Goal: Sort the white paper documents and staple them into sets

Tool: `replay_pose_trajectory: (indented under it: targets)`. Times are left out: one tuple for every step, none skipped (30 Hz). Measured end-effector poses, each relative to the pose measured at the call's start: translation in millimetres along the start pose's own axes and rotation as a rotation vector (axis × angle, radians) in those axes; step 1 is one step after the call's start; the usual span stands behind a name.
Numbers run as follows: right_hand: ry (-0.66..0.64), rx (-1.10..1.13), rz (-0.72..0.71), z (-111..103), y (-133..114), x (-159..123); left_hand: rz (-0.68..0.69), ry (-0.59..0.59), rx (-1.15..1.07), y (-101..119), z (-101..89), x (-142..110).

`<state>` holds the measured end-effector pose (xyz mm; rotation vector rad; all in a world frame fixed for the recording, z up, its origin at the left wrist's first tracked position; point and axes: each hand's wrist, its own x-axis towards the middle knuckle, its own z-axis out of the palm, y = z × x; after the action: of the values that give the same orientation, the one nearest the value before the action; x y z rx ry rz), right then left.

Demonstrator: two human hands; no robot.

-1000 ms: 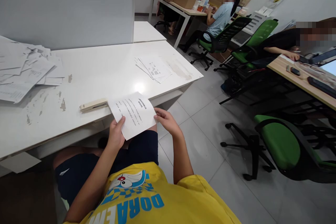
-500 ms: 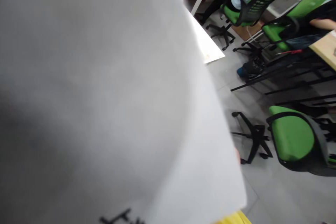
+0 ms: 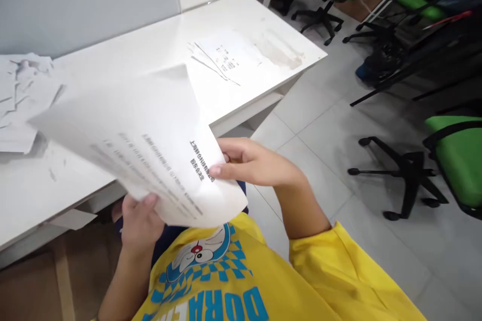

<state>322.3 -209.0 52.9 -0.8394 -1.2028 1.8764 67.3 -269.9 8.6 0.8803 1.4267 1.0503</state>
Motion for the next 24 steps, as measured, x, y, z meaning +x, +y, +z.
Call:
replay_pose_trajectory:
  targets:
    - [-0.016, -0.002, 0.018, 1, 3, 9, 0.024, -0.055, -0.032, 6, 4.4, 15]
    - [0.004, -0.003, 0.026, 0, 8, 18, 0.055, -0.105, -0.049, 12, 7.9, 29]
    - [0.062, 0.001, 0.014, -2, 14, 26, 0.102, -0.133, -0.033, 19, 9.5, 40]
    - [0.150, 0.015, -0.021, -5, 21, 33, 0.170, -0.128, 0.008, 26, 8.9, 49]
    - [0.256, 0.040, -0.076, -9, 31, 40, 0.261, -0.092, 0.067, 33, 6.1, 55]
    - [0.366, 0.075, -0.138, -13, 40, 46, 0.368, -0.030, 0.135, 39, 1.4, 59]
    - [0.469, 0.119, -0.197, -17, 51, 53, 0.478, 0.042, 0.215, 45, -4.5, 61]
    - [0.560, 0.171, -0.248, -21, 61, 59, 0.581, 0.113, 0.311, 51, -11.2, 62]
    - [0.637, 0.230, -0.287, -23, 70, 66, 0.670, 0.167, 0.424, 54, -18.1, 65]
    - [0.696, 0.289, -0.316, -24, 78, 72, 0.746, 0.198, 0.550, 56, -24.9, 69]
    - [0.743, 0.345, -0.340, -24, 86, 78, 0.805, 0.209, 0.682, 55, -31.3, 76]
    - [0.777, 0.391, -0.359, -21, 93, 84, 0.850, 0.208, 0.806, 53, -36.9, 84]
    - [0.801, 0.428, -0.376, -17, 99, 89, 0.882, 0.199, 0.914, 48, -41.8, 94]
    - [0.816, 0.451, -0.387, -12, 104, 93, 0.897, 0.191, 0.996, 42, -45.7, 105]
    - [0.822, 0.460, -0.391, -6, 109, 97, 0.902, 0.177, 1.059, 35, -48.6, 115]
    - [0.825, 0.456, -0.387, 1, 114, 100, 0.903, 0.162, 1.115, 28, -50.6, 124]
    - [0.827, 0.442, -0.377, 9, 119, 101, 0.904, 0.153, 1.160, 21, -51.7, 131]
    - [0.831, 0.422, -0.362, 16, 122, 102, 0.908, 0.149, 1.194, 15, -52.3, 136]
    - [0.835, 0.399, -0.345, 24, 126, 102, 0.915, 0.154, 1.218, 11, -52.4, 138]
    - [0.841, 0.375, -0.328, 30, 128, 102, 0.923, 0.162, 1.232, 8, -52.2, 139]
    - [0.845, 0.354, -0.313, 37, 130, 101, 0.932, 0.172, 1.238, 7, -51.9, 139]
    - [0.843, 0.335, -0.302, 42, 131, 100, 0.938, 0.179, 1.242, 6, -51.5, 138]
    - [0.836, 0.319, -0.292, 47, 131, 98, 0.943, 0.184, 1.248, 6, -51.2, 137]
    - [0.828, 0.307, -0.285, 52, 131, 97, 0.947, 0.191, 1.257, 6, -50.8, 136]
